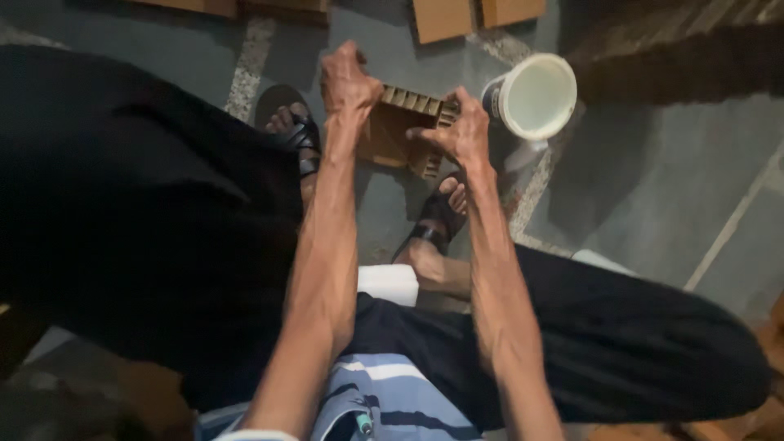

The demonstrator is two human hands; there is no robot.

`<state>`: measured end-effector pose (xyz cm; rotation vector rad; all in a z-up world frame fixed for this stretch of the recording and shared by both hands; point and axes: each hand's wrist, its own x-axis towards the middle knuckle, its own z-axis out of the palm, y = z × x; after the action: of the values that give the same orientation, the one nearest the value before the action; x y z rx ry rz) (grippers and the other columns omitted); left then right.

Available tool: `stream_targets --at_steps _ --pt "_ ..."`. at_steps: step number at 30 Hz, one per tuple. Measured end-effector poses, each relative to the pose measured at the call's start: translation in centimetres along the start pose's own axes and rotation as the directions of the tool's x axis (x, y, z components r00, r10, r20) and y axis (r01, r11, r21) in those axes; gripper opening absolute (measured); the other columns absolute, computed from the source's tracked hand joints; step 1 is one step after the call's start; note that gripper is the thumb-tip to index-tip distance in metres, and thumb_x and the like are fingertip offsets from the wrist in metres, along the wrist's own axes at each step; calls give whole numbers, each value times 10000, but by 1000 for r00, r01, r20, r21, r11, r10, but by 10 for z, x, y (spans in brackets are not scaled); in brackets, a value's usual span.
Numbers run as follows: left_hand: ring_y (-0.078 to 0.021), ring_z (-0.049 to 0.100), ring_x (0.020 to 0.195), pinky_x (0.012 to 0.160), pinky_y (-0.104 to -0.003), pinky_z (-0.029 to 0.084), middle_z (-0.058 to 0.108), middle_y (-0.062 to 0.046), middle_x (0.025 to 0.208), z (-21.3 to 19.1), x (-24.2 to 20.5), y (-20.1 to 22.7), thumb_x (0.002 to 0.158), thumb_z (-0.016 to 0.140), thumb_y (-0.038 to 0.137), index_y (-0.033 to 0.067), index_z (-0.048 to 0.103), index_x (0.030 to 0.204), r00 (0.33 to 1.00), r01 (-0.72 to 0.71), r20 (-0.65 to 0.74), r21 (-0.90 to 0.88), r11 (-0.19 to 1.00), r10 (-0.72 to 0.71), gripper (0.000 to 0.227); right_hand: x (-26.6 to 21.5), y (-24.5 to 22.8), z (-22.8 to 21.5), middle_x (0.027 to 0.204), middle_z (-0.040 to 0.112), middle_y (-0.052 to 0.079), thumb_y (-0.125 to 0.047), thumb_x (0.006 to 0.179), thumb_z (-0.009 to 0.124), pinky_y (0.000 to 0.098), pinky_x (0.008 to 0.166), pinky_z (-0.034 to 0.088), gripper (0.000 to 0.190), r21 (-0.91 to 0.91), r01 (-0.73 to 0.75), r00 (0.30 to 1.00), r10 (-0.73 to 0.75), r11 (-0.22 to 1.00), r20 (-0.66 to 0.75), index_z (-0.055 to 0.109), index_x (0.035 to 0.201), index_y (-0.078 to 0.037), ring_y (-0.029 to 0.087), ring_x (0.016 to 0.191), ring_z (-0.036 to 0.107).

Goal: The person assembles small corrugated cardboard pieces into a box-like structure. They apply glue from a white bottle to edges, press pieces together, and secure the assembly with a rubber band. The person sits on the floor surrounded by cardboard parts and a bucket.

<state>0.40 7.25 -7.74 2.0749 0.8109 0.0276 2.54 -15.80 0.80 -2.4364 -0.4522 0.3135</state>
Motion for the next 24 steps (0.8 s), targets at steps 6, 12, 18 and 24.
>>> stream_targets --at_steps 6,12,18,24 --pt "-418 693 929 833 -497 546 727 -225 980 59 13 -83 667 846 241 24 728 952 974 77 -198 -177 981 -112 377 -2 -23 1 962 744 162 -485 500 1034 412 817 601 827 -33 -43 998 45 999 45 632 1050 -17 313 900 740" --pt "-386 692 872 785 -468 548 714 -207 936 61 10 -97 765 772 219 21 680 967 929 267 -167 -321 909 -332 297 -4 -41 -5 960 754 153 -473 514 1025 391 815 609 797 -13 -59 995 60 998 74 634 1046 -26 284 888 745" --pt "-354 691 815 737 -438 549 700 -189 893 35 -42 -44 864 697 198 17 633 981 780 162 -463 -501 850 -421 225 -9 -47 -2 1005 761 135 -475 528 1008 369 831 614 859 3 -172 983 171 985 60 608 1156 -47 256 916 750" --pt "-392 646 724 669 -485 490 662 -209 775 2 -110 37 1023 622 344 1 617 860 790 70 -516 -459 886 -330 379 -37 -38 18 1074 734 175 -549 600 953 420 847 582 1043 45 -330 934 334 943 -129 498 1404 -64 302 972 726"
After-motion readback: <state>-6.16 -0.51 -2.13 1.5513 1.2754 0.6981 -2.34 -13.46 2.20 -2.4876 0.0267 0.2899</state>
